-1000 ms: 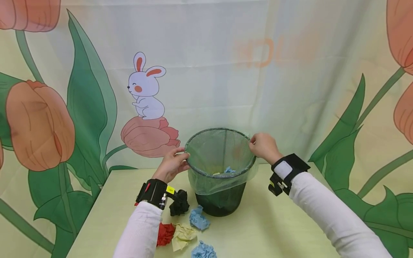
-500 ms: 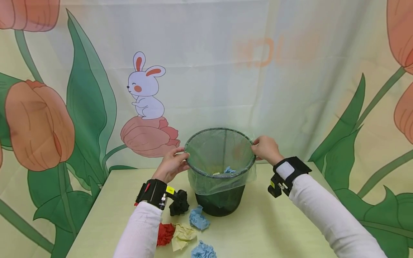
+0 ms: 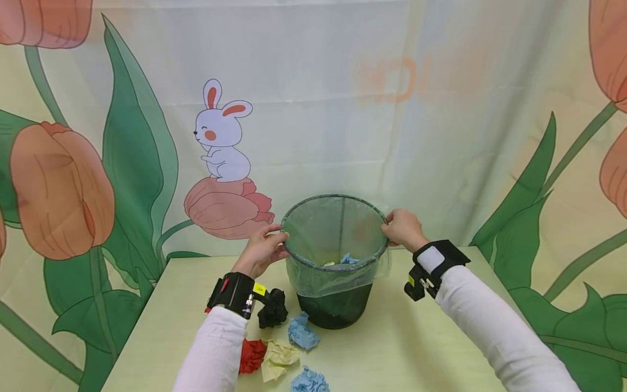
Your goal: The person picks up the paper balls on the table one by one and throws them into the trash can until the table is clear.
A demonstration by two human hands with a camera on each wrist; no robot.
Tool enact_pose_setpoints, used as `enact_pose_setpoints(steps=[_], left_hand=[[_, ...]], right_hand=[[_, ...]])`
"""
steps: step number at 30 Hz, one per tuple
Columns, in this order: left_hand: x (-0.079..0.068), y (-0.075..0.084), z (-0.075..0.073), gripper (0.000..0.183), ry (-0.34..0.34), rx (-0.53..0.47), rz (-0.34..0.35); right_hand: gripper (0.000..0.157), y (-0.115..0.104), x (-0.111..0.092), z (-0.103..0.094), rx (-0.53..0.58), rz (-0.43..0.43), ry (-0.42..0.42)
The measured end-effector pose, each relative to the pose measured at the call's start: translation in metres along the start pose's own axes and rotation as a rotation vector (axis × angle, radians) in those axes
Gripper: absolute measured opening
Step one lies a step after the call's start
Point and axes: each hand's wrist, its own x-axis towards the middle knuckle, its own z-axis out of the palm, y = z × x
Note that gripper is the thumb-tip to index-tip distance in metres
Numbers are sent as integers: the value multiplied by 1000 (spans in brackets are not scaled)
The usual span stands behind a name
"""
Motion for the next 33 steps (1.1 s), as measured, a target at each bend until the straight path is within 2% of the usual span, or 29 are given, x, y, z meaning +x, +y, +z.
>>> enact_pose_setpoints(steps=[2, 5, 11, 23, 33], left_hand=[[0, 0, 0, 50, -3, 0, 2], [0, 0, 0, 51, -4, 6, 3], [-1, 2, 0, 51, -1, 22, -9], [0, 0, 1, 49, 20, 53, -7], [-4, -3, -3, 52, 9, 67, 17]], right_hand=[[38, 0, 1, -1, 26, 1, -23], [41, 2, 1, -2, 71, -3, -49], [42, 5, 2, 0, 106, 7, -76], [39, 8, 7, 2, 90, 29, -71], [39, 8, 8, 3, 78, 35, -61]])
